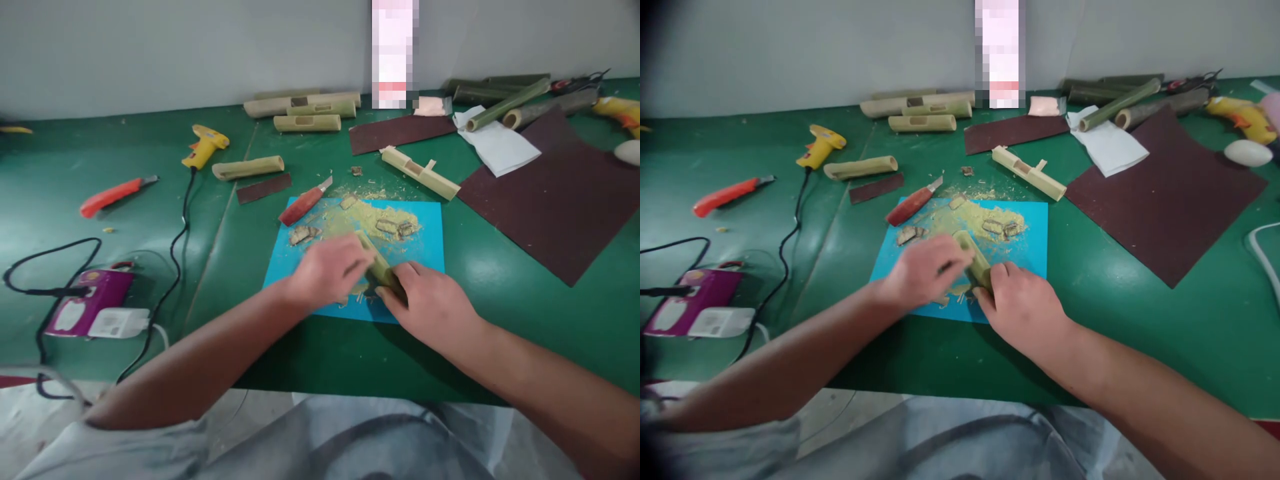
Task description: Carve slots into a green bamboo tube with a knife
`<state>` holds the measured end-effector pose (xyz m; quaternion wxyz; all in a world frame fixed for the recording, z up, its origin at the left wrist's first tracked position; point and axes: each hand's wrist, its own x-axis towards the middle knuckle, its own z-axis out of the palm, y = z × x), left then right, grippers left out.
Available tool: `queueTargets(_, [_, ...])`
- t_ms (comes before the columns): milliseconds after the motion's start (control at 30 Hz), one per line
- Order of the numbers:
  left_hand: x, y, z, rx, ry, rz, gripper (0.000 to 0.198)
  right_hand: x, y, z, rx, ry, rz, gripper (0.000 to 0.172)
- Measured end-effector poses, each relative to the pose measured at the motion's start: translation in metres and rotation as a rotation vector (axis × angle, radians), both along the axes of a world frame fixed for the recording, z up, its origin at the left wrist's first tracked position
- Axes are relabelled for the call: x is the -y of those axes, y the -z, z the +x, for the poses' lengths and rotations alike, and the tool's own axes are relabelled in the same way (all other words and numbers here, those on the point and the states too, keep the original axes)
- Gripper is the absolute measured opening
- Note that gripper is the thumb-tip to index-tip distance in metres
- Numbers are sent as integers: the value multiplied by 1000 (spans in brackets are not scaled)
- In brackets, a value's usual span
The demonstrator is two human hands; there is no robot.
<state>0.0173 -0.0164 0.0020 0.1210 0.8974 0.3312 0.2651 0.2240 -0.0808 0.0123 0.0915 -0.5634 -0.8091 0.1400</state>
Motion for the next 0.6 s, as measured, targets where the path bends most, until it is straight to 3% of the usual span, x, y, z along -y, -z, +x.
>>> queueTargets(67, [-2, 1, -1, -29, 47, -9, 29, 0, -1, 0, 12, 1, -14, 23])
queueTargets(233, [-16, 4, -13, 83, -166, -3, 20, 3, -2, 0, 30, -1, -3, 25])
queueTargets(600, [-12, 2, -11, 36, -158, 86, 20, -1, 0, 1, -15, 0, 44, 24])
